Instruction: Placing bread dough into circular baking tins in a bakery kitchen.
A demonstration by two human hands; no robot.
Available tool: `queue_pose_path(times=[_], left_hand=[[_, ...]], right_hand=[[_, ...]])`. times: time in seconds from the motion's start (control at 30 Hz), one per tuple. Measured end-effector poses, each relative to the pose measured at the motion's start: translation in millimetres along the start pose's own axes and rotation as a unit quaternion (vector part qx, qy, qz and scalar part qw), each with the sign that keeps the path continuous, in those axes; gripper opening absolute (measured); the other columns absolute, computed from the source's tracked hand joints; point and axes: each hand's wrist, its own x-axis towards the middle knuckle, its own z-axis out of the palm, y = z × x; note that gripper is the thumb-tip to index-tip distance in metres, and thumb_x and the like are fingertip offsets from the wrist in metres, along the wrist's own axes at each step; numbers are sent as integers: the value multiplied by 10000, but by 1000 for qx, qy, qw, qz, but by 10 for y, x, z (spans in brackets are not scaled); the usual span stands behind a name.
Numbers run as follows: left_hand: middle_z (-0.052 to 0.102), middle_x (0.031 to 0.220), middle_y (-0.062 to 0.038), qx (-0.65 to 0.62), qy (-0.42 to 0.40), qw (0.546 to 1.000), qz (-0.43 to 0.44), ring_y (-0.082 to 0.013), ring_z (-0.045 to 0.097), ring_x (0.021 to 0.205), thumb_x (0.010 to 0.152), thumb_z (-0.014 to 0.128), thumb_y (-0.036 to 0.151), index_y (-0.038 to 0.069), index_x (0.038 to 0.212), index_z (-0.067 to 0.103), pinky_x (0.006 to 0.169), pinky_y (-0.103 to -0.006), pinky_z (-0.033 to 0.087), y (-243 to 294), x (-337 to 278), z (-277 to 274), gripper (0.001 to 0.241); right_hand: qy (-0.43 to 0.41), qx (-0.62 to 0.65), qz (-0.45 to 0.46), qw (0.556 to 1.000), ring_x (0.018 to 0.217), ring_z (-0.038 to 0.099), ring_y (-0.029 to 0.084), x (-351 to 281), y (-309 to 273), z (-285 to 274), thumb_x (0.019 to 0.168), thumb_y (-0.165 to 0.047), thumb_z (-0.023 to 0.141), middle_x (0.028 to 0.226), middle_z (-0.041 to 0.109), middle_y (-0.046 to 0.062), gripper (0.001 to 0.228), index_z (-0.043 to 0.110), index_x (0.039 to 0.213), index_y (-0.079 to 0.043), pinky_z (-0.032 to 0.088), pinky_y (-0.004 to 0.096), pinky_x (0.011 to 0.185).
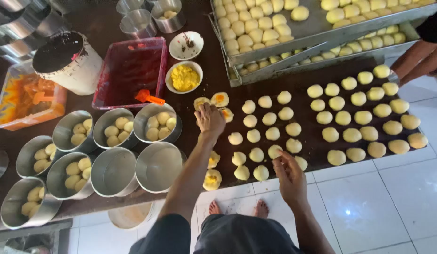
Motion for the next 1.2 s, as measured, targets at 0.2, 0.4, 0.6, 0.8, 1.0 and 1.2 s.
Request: queue_pose_path(times=[0.2,0.4,0.6,0.8,1.0,1.2], left_hand=[[549,1381,-200,1,-73,997,-29,-406,372,1414,991,498,391,83,1211,665,1178,-620,125,59,357,41,414],[686,834,-150,-238,-122,963,18,-389,751,818,1085,382,462,74,1151,533,771,-572,623,267,79,-331,421],[548,1433,-261,-441,-223,863,107,-398,499,1338,1004,373,692,85,1407,482,1044,-525,447,593,-1161,-1338,737],[423,1401,-242,-380,-190,850,311,-426,550,1307,947,669,495,-16,1422,363,1036,-485,578,430,-1517,-1255,762],[487,1415,-136,-277,-88,920,261,-291,714,1029,959,730,260,110,1451,562,883,-376,612,309,-1712,-1113,541],[615,1176,68,-206,59,907,362,-135,703,996,1009,803,264,185,1163,774,885,-307,617,204,-1686,-1031,175]], right_hand=[[-33,-29,32,999,693,579,76,-2,-147,14,1004,-201,605,850,720,2,302,700,1264,-78,467,230,582],[-43,-63,-121,990,765,645,83,38,-79,72,988,-196,675,932,711,36,314,697,1276,-73,541,251,630],[-55,-110,-304,945,877,628,203,211,-345,193,793,-255,852,1280,572,158,926,360,1511,63,592,285,702],[-61,-193,-288,936,922,701,207,214,-218,182,868,-177,807,1251,576,153,671,490,1439,-25,641,284,703],[-59,-275,-270,921,850,674,233,185,-408,258,863,-129,801,1203,541,217,565,617,1389,-32,616,290,623],[-55,-150,-354,922,912,713,145,98,-351,264,1005,-131,681,1173,619,87,261,705,1231,-2,639,239,703]])
